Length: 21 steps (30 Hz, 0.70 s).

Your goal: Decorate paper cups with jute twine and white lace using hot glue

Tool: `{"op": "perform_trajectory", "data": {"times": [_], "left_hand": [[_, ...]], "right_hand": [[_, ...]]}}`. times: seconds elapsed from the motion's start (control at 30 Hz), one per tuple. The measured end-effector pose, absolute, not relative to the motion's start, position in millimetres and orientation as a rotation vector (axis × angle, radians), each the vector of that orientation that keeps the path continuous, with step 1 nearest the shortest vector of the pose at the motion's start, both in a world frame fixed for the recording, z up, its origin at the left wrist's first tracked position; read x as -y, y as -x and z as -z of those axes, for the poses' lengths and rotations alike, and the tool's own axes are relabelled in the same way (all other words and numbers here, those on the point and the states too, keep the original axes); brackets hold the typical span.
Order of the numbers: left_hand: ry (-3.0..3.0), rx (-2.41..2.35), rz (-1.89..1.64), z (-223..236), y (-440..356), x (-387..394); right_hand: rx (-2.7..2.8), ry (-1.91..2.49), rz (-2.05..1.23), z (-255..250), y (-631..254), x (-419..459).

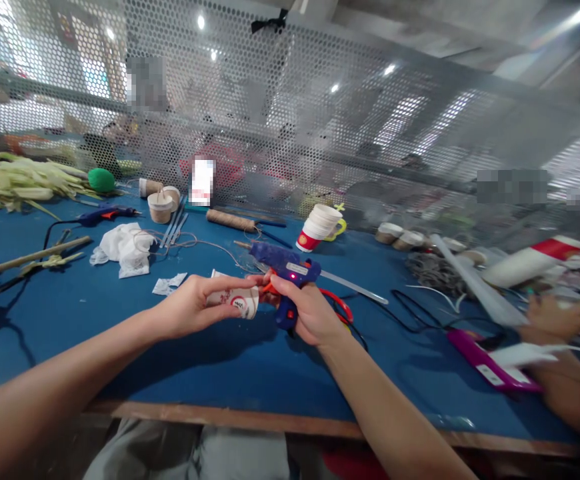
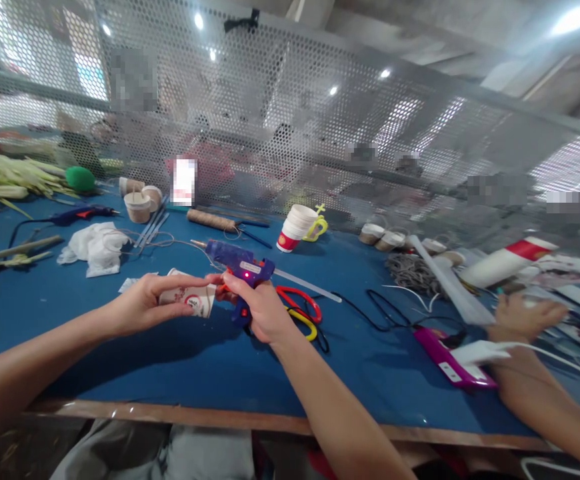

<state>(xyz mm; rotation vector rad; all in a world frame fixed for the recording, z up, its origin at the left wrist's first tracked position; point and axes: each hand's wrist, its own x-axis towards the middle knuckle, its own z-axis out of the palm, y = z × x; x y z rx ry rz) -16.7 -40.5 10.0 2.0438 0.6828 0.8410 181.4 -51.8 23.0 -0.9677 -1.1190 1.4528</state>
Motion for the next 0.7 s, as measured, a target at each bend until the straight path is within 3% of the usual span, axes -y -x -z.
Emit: {"op": "perform_trajectory", "data": {"times": [0.33,0.57,0.7], "left_hand": [[-1.831,-0.673,-0.849,-10.3,17.0,36.9],[-2.020,-0.897,-0.812,-10.2,17.7,37.4],[-1.884,-0.905,-0.882,-9.7,18.5,32.9]], "right_hand": [[1.129,0.974,-1.412,-20.2,-179.3,53.2],[1.210,0.972,-1.414,-23.0,-180.2,52.6],[1.340,1.063,-1.206,-27.8,-192.7,51.7]]}}
